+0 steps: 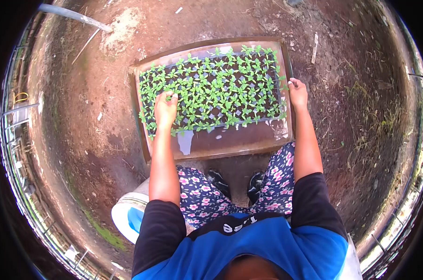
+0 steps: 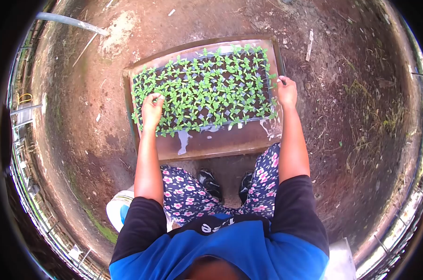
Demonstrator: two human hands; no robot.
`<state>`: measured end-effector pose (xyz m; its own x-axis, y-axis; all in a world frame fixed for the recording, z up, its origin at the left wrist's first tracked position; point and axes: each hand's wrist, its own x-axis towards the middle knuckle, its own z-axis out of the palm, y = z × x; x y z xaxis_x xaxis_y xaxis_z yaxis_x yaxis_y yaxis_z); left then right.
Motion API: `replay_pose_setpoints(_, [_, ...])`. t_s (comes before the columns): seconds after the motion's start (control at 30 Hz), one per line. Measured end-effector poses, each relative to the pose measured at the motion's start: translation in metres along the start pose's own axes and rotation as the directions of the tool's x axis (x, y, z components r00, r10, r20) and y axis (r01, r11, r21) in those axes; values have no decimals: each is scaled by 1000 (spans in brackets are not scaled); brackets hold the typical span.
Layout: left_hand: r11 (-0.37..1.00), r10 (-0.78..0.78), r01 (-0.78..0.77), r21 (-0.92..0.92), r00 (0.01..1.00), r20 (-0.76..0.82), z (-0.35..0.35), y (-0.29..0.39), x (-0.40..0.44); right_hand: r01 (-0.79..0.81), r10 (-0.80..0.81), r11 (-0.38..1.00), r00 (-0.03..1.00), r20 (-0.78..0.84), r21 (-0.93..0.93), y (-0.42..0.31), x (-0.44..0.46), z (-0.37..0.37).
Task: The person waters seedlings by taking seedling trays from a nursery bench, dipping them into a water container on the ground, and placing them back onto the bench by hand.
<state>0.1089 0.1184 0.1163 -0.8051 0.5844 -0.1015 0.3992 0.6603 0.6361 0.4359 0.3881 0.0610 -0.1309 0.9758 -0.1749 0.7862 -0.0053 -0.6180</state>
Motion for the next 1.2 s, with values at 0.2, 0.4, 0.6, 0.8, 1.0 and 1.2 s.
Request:
replay_pose_setpoints(0.2, [997,51,-51,49,999,-2,4,2,2,-1,0,999,1000,-30,-32,12,4,2])
replay_pose_setpoints(0.4, [980,197,-197,-7,975,105,6,-19,11,66,-61,994,996,-63,91,-22,-13,-14])
replay_pose_setpoints(0.6, [991,77,-102,92,968,239,1,-25,15,39,-96,952,980,-176,-304,-44,-31,-34])
replay_pose_setpoints(0.8, [975,182,-173,141,982,-48,3,-13,11,81,-91,996,957,-276,-48,-57,-22,5])
replay_pose_setpoints(1.0, [966,182,-150,210,973,-141,4,-4,9,64,-63,998,971,-232,-6,-70,-35,-3])
replay_pose_setpoints(1.2, [960,207,-169,222,965,-163,5,-5,3,74,-79,997,961,-264,-29,-66,-40,-14])
